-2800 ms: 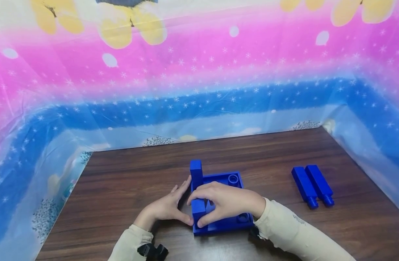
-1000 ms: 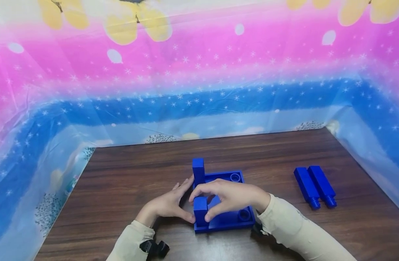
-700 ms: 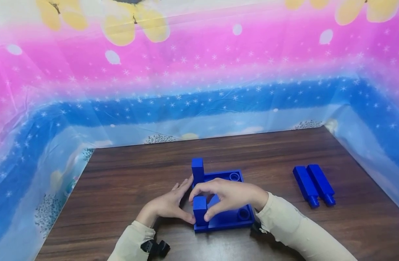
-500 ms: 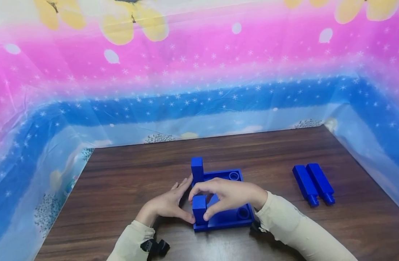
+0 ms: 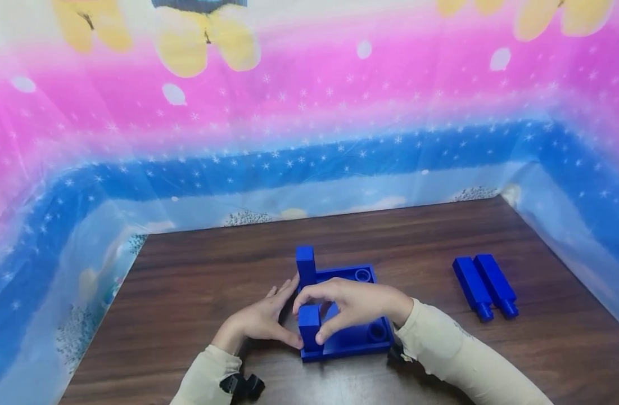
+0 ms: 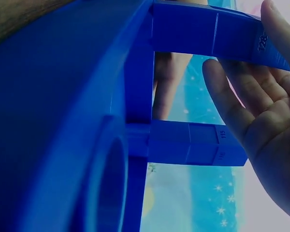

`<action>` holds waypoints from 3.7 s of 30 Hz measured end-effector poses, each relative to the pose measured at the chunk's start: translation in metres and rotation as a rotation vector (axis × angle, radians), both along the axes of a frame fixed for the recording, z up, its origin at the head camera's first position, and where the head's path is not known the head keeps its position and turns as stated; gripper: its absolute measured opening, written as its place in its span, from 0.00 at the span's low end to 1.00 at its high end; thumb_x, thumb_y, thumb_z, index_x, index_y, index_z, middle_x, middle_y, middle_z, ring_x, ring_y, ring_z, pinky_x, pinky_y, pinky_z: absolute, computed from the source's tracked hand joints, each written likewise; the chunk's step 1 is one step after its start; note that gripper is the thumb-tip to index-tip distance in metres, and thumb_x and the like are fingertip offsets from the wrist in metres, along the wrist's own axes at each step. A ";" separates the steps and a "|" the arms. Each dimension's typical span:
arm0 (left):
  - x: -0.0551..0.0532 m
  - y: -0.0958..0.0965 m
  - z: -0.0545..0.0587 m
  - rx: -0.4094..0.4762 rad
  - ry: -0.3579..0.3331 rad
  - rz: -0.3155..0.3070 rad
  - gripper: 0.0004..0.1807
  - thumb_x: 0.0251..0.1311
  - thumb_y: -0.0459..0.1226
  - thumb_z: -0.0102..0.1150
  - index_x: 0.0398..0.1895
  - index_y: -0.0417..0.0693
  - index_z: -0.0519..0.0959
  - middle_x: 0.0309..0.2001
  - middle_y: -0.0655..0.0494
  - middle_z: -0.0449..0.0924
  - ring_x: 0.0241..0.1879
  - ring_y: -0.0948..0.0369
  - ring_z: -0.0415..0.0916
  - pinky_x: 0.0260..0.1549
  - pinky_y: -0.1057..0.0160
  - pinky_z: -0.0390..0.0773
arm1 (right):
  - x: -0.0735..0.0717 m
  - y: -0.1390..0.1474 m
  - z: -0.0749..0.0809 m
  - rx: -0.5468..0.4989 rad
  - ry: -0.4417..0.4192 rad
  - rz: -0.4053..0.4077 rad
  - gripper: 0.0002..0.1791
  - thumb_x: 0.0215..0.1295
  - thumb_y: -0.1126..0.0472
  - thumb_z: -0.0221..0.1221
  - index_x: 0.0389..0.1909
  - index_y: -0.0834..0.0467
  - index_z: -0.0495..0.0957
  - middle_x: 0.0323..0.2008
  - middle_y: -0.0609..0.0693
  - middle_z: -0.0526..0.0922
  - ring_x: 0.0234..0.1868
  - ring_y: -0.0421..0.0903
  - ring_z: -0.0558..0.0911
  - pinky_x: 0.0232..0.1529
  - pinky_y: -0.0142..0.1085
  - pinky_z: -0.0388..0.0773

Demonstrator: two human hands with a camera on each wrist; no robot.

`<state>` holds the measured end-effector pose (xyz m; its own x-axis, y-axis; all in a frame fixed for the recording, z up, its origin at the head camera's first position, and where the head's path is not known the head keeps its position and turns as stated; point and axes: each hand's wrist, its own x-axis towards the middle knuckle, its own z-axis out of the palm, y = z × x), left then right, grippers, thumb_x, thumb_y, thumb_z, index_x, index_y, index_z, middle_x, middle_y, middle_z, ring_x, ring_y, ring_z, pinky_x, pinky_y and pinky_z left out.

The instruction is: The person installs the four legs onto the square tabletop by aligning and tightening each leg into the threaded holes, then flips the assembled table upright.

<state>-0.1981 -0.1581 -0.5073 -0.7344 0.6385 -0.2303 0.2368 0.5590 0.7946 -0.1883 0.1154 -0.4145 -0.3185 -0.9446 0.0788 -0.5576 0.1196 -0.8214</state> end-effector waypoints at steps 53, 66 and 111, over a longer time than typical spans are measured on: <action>-0.006 0.000 -0.007 0.004 0.033 0.015 0.82 0.38 0.66 0.83 0.87 0.64 0.32 0.86 0.51 0.33 0.83 0.49 0.23 0.79 0.40 0.28 | -0.023 0.227 -0.013 0.361 0.531 -0.809 0.19 0.71 0.55 0.70 0.56 0.63 0.84 0.53 0.59 0.87 0.52 0.60 0.85 0.54 0.61 0.80; 0.002 0.004 0.008 0.001 0.024 0.018 0.81 0.40 0.66 0.82 0.87 0.61 0.32 0.86 0.47 0.33 0.83 0.48 0.24 0.79 0.40 0.29 | -0.019 0.243 -0.014 0.571 0.450 -0.899 0.27 0.69 0.58 0.69 0.62 0.70 0.77 0.54 0.71 0.82 0.52 0.70 0.83 0.50 0.68 0.79; -0.001 0.001 -0.003 -0.016 0.036 0.027 0.81 0.38 0.67 0.82 0.87 0.68 0.33 0.86 0.48 0.34 0.82 0.42 0.22 0.78 0.34 0.30 | -0.024 0.226 -0.034 0.403 0.008 -0.982 0.32 0.69 0.55 0.67 0.65 0.67 0.69 0.37 0.56 0.81 0.20 0.47 0.78 0.23 0.42 0.78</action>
